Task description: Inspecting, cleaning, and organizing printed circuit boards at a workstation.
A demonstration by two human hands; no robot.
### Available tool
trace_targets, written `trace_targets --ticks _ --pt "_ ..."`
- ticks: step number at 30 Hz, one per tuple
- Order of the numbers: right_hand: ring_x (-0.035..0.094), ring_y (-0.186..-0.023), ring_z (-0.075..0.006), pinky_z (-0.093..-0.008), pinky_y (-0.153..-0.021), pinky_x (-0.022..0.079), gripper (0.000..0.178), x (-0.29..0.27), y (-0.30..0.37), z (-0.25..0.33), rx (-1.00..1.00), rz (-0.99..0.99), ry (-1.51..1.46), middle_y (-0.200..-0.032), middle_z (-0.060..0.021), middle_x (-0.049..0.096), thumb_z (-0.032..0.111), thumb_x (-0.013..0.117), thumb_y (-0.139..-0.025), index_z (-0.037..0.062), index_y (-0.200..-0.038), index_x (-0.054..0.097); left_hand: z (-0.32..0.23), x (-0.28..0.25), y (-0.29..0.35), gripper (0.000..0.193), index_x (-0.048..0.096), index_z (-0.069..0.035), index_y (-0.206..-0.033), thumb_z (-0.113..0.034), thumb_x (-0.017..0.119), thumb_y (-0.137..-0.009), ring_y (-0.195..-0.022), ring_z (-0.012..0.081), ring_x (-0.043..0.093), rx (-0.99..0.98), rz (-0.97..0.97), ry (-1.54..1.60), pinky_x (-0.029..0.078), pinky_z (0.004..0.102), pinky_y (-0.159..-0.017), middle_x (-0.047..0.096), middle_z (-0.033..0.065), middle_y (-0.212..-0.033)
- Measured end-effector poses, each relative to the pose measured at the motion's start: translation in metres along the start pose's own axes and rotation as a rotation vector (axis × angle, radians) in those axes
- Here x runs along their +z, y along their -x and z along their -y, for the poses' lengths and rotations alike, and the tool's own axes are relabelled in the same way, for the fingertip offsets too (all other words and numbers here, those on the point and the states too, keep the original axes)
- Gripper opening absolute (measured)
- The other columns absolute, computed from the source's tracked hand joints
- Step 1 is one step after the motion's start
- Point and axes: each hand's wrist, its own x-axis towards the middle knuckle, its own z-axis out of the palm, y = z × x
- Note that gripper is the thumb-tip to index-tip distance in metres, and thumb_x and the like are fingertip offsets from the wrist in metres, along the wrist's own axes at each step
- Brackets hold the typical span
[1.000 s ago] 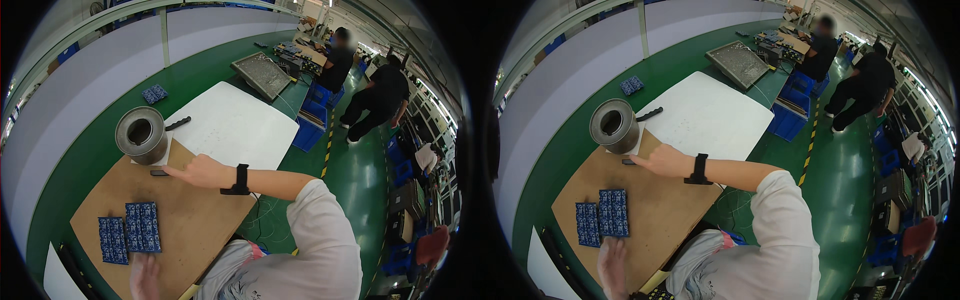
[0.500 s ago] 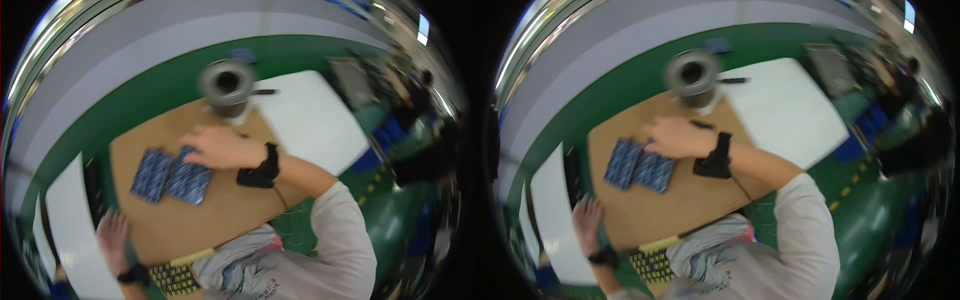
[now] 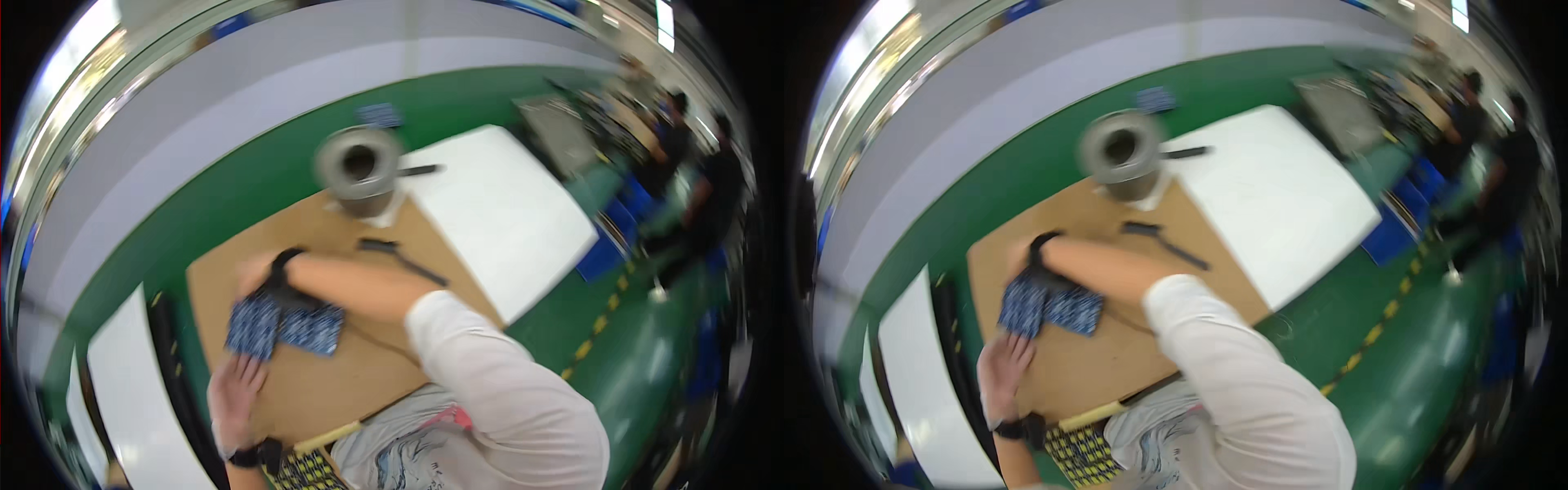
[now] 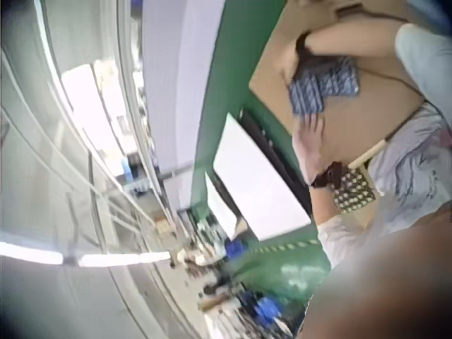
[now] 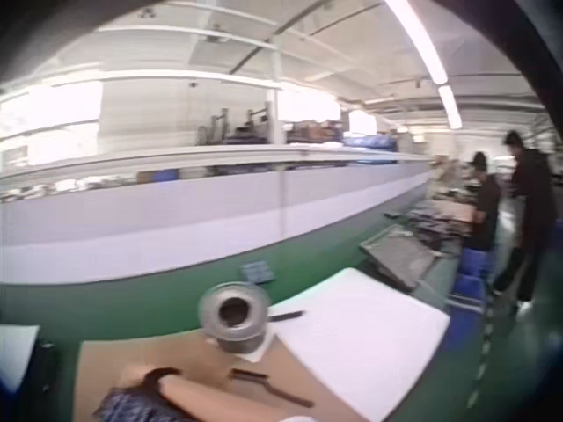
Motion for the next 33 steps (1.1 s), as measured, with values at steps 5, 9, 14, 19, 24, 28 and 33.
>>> trace_targets --ticks 5,9,14,19,24,28,33 --pt "0.059 -0.073 -0.0316 -0.0389 -0.065 0.046 0.031 -0.027 0.003 0.031 -0.062 -0.286 -0.215 -0.082 -0.0201 0.063 0.025 0.060 -0.071 -0.0042 -0.081 0.060 -0.041 -0.003 -0.025 0.042 0.047 0.003 -0.121 -0.026 0.043 -0.091 -0.114 0.0263 0.048 0.070 0.030 -0.025 0.038 0.0429 -0.099 0.053 0.0154 -0.119" --pt "0.059 -0.072 -0.0257 -0.0368 -0.060 0.047 0.027 -0.073 0.082 0.058 -0.299 -0.704 -0.600 -0.080 -0.0183 0.060 0.006 0.057 -0.073 -0.0032 -0.098 0.053 -0.061 0.035 -0.019 0.034 0.053 -0.004 -0.117 -0.023 0.050 -0.089 -0.102 0.0250 0.054 0.384 0.324 -0.393 0.044 0.0407 -0.089 0.059 0.0111 -0.110" --pt "0.053 -0.073 -0.0130 -0.0271 -0.063 0.045 0.030 -0.102 0.165 0.121 -0.577 -0.695 -1.022 -0.087 -0.0107 0.056 0.004 0.056 -0.080 0.0007 -0.109 0.047 -0.084 0.044 -0.012 0.036 0.050 -0.004 -0.121 -0.020 0.052 -0.089 -0.105 0.0269 0.052 0.748 0.220 -0.545 0.042 0.0410 -0.091 0.055 0.0136 -0.116" --pt "0.050 -0.072 -0.0090 -0.0235 -0.064 0.045 0.031 -0.096 0.175 0.105 -0.664 -0.825 -1.009 -0.088 -0.0085 0.054 0.006 0.056 -0.082 0.0011 -0.112 0.046 -0.084 0.058 -0.022 0.039 0.046 -0.003 -0.124 -0.018 0.055 -0.089 -0.108 0.0288 0.051 1.091 0.108 -0.684 0.039 0.0412 -0.094 0.051 0.0160 -0.121" --pt "0.052 -0.070 -0.0083 -0.0224 -0.062 0.045 0.031 -0.095 0.171 0.079 -0.586 -0.764 -1.172 -0.088 -0.0079 0.053 0.006 0.056 -0.084 0.0002 -0.113 0.045 -0.077 0.074 -0.039 0.043 0.043 -0.003 -0.127 -0.016 0.057 -0.089 -0.111 0.0307 0.049 1.424 -0.007 -0.817 0.036 0.0414 -0.096 0.047 0.0185 -0.126" --pt "0.053 -0.070 -0.0077 -0.0213 -0.062 0.045 0.032 -0.104 0.166 0.076 -0.579 -0.665 -1.155 -0.088 -0.0087 0.052 0.004 0.055 -0.084 -0.0009 -0.113 0.043 -0.087 0.118 -0.100 0.034 0.046 0.000 -0.122 -0.013 0.051 -0.091 -0.108 0.0305 0.051 2.029 0.702 -0.658 0.038 0.0403 -0.095 0.052 0.0171 -0.120" --pt "0.053 -0.070 -0.0072 -0.0207 -0.061 0.045 0.032 -0.099 0.156 0.052 -0.469 -0.661 -1.200 -0.088 -0.0092 0.051 0.003 0.054 -0.085 -0.0020 -0.113 0.040 -0.056 0.180 -0.041 0.037 0.046 0.000 -0.122 -0.008 0.057 -0.087 -0.108 0.0283 0.051 0.854 -0.336 -0.842 0.040 0.0402 -0.093 0.052 0.0162 -0.119"
